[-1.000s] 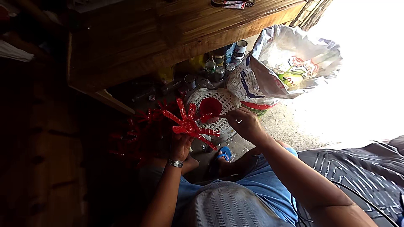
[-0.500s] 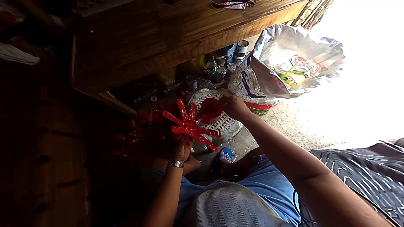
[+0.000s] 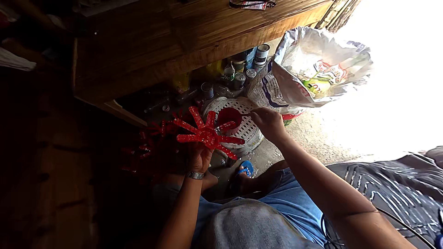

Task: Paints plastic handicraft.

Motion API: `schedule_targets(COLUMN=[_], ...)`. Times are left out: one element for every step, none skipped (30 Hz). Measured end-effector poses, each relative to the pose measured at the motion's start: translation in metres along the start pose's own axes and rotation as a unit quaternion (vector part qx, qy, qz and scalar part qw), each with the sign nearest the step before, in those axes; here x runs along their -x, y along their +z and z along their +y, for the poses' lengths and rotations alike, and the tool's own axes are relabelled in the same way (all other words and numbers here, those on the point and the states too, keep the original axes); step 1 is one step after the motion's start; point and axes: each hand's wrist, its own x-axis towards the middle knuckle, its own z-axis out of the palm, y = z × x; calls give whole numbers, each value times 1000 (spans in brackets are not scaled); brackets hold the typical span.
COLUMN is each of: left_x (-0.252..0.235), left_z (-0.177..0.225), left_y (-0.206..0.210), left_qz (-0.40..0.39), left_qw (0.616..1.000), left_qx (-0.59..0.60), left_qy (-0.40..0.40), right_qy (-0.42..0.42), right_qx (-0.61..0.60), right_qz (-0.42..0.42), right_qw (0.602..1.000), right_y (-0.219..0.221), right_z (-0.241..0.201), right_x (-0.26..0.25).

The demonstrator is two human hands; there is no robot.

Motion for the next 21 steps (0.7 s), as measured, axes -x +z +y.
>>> schedule_targets(left_x=[-2,-4,-6,-7,-8,-9,-8,-7,-6,-4,-3,-4,-4,-4,-4,-4,-4,-5,-5,-6,-6], left_z=[-1,-3,-5,-7,-8,-9,-9,-9,-8,-8,-8,-8,-8,-8,-7,-7,-7,-7,-7,-7,-7], left_y=[1,1,1,-1,-2,-3,-4,-4,-4,-6,-7,-8,-9,-9,-8,-7,-7,-6,-6,-5,-5], left_qz=[-2,-3,2,12,25,36,44,48,50,46,45,48,50,50,49,49,49,48,46,45,46], left_qw=[1000,1000,1000,1000,1000,999,998,998,998,998,998,998,997,997,997,997,997,997,997,997,997], left_qx=[2,1,-6,-11,-13,-18,-25,-32,-37,-43,-45,-46,-47,-48,-49,-48,-49,-49,-48,-49,-48], left_qy=[0,-2,-5,-10,-15,-19,-23,-23,-22,-22,-23,-23,-24,-24,-26,-28,-29,-28,-28,-27,-25], right_qy=[1,3,7,11,12,9,4,-4,-17,-32,-48,-63,-79,-93,-107,-124,-140,-155,-168,-180,-189], right_qx=[-11,-21,-27,-31,-34,-35,-39,-46,-56,-68,-82,-102,-120,-128,-127,-114,-96,-77,-56,-37,-23], right_qz=[13,17,16,14,15,23,37,52,65,75,80,81,75,65,51,40,30,21,12,3,-3], right_qw=[1000,1000,999,999,999,999,999,998,996,994,992,989,987,985,985,985,985,985,984,983,982], right_y=[-1,-1,-1,-1,-1,-1,0,0,1,2,4,6,8,11,14,18,22,26,29,30,31], right_z=[1,2,2,2,3,3,4,5,5,4,4,3,1,-1,-3,-4,-5,-4,-3,-2,-2], right_x=[5,8,11,13,15,17,20,23,27,32,38,43,47,50,52,53,53,53,52,52,53])
